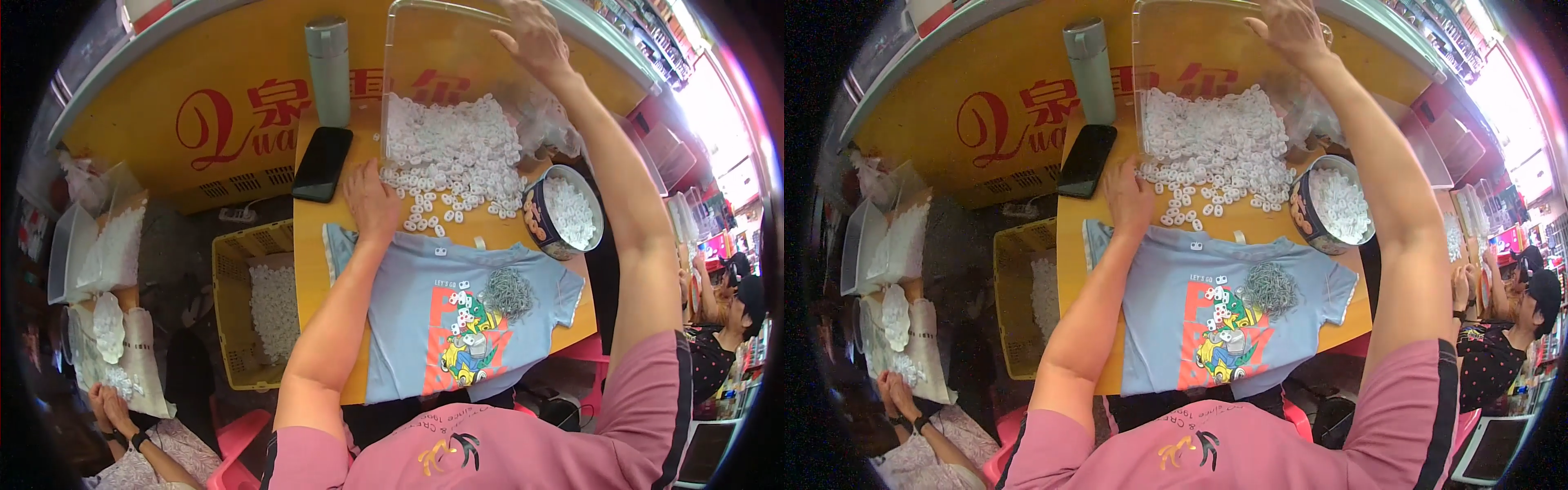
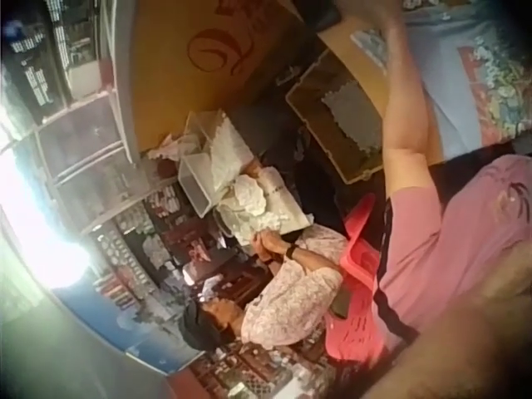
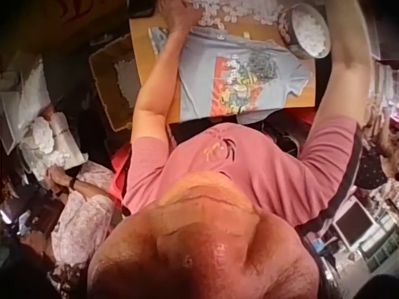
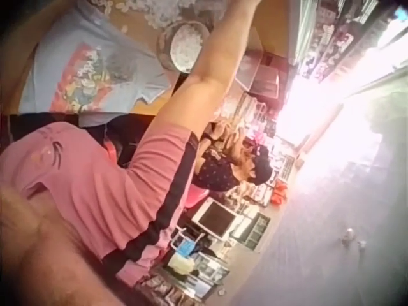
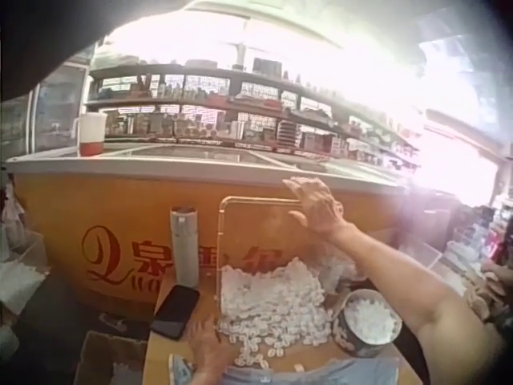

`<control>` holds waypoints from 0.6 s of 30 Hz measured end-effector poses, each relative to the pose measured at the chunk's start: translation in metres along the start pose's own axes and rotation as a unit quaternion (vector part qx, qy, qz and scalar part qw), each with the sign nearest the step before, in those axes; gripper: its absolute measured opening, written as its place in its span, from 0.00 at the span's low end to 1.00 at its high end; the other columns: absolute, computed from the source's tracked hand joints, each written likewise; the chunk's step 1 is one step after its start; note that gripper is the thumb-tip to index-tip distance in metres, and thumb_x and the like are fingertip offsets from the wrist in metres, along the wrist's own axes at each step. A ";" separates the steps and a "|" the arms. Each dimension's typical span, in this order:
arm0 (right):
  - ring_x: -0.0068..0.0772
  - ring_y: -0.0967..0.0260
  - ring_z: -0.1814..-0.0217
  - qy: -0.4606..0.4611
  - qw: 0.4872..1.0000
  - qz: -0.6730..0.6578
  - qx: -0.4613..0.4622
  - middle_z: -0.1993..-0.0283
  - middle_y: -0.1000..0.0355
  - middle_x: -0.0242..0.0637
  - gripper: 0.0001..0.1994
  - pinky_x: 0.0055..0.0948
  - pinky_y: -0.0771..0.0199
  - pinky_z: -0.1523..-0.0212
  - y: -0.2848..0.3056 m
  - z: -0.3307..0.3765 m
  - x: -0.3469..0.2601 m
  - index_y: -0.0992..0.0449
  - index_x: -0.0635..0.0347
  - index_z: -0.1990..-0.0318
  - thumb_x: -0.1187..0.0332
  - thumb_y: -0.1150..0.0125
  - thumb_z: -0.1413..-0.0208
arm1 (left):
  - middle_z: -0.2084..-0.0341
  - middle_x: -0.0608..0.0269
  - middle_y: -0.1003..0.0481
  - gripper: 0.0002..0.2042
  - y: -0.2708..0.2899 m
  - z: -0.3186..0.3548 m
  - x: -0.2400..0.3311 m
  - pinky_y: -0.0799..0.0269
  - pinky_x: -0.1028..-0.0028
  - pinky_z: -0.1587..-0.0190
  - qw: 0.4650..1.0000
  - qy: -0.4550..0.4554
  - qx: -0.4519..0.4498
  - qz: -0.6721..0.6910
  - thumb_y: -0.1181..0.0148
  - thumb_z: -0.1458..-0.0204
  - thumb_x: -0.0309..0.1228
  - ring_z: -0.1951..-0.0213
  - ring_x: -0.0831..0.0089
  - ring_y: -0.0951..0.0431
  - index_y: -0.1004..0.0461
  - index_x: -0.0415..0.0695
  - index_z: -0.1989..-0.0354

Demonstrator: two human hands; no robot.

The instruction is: Arranging and sorting small white plastic fasteners on a t-shirt.

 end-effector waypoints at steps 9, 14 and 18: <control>0.59 0.22 0.62 -0.076 0.990 -0.105 -0.056 0.66 0.22 0.49 0.08 0.53 0.24 0.62 -0.038 -0.015 0.015 0.23 0.54 0.59 0.62 0.40 0.41 | 0.50 0.48 0.25 0.20 0.009 -0.002 -0.003 0.34 0.56 0.40 0.992 0.017 -0.020 0.126 0.47 0.49 0.19 0.44 0.48 0.28 0.27 0.39 0.44; 0.59 0.22 0.63 -0.059 0.994 -0.085 -0.039 0.69 0.22 0.49 0.09 0.54 0.25 0.64 -0.035 -0.009 0.032 0.25 0.54 0.63 0.60 0.44 0.39 | 0.49 0.49 0.26 0.19 0.006 -0.007 0.006 0.31 0.63 0.41 0.973 0.054 0.029 0.220 0.51 0.44 0.18 0.45 0.53 0.26 0.29 0.37 0.43; 0.59 0.22 0.63 -0.102 0.988 -0.065 -0.094 0.68 0.22 0.50 0.11 0.54 0.25 0.63 -0.035 -0.018 0.025 0.25 0.54 0.64 0.59 0.46 0.38 | 0.48 0.49 0.25 0.20 -0.001 -0.013 -0.010 0.30 0.65 0.41 0.955 0.118 0.025 0.269 0.51 0.44 0.17 0.46 0.56 0.25 0.29 0.35 0.42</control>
Point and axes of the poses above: each hand's wrist, its own z-axis away from the middle knuckle, its own y-axis out of the back of the hand, x = y × z, the point moved 1 cm from there along -z, towards the middle knuckle
